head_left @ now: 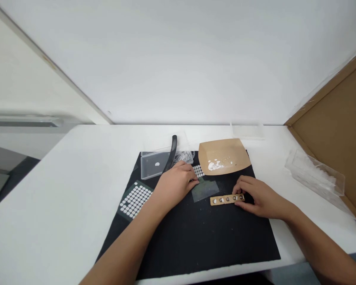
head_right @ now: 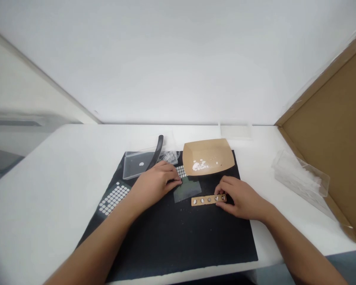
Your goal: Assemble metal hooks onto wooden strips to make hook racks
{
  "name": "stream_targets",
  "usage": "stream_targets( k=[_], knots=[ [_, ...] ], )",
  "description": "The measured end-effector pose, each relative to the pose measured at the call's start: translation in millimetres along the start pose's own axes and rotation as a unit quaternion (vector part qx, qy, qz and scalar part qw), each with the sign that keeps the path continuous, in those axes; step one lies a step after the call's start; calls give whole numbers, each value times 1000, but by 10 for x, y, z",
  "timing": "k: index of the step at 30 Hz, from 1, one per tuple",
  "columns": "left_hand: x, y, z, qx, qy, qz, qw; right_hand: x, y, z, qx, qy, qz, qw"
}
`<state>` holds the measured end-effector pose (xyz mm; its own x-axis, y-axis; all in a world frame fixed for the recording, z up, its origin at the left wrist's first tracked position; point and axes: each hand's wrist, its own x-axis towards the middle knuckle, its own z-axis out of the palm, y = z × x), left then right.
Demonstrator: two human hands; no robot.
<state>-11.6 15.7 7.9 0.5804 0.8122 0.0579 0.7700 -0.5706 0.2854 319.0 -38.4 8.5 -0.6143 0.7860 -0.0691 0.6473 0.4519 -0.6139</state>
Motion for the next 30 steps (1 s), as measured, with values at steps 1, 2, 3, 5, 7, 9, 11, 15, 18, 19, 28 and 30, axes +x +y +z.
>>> stream_targets(
  k=[1,2,3,5,7,9,11,15,18,19,28,30],
  knots=[
    [-2,4,-2,-2,-3,0,1000,1,-2,-2,-1,0,0,1000],
    [-3,8,-7,-4,-7,2,1000,1,-3,-3,-2,1,0,1000],
    [-4,12,-13,-5,-12,4,1000,0,-4,-4,-3,2,0,1000],
    [-6,18,-27,-1,-16,4,1000,-1,-4,-4,-2,3,0,1000],
    [-8,20,-38,3,-16,-4,1000,-3,-4,-3,-1,5,-1,1000],
    [-9,18,-41,-1,-12,-9,1000,-4,-5,-2,-3,5,1,1000],
    [-6,12,-34,-9,-13,-7,1000,-4,-7,-1,-6,3,3,1000],
    [3,5,-5,-18,-17,-17,1000,-6,-14,0,-8,-1,7,1000],
    [5,7,12,-17,-16,-21,1000,-7,-23,-1,-10,-4,9,1000],
    [3,9,15,-15,-13,-19,1000,-7,-25,-1,-11,-4,9,1000],
    [-27,165,7,76,-14,9,997,-9,-32,-6,-14,-3,8,1000],
    [-28,211,14,103,-16,11,994,-7,-32,-4,-13,-4,9,1000]
  ],
)
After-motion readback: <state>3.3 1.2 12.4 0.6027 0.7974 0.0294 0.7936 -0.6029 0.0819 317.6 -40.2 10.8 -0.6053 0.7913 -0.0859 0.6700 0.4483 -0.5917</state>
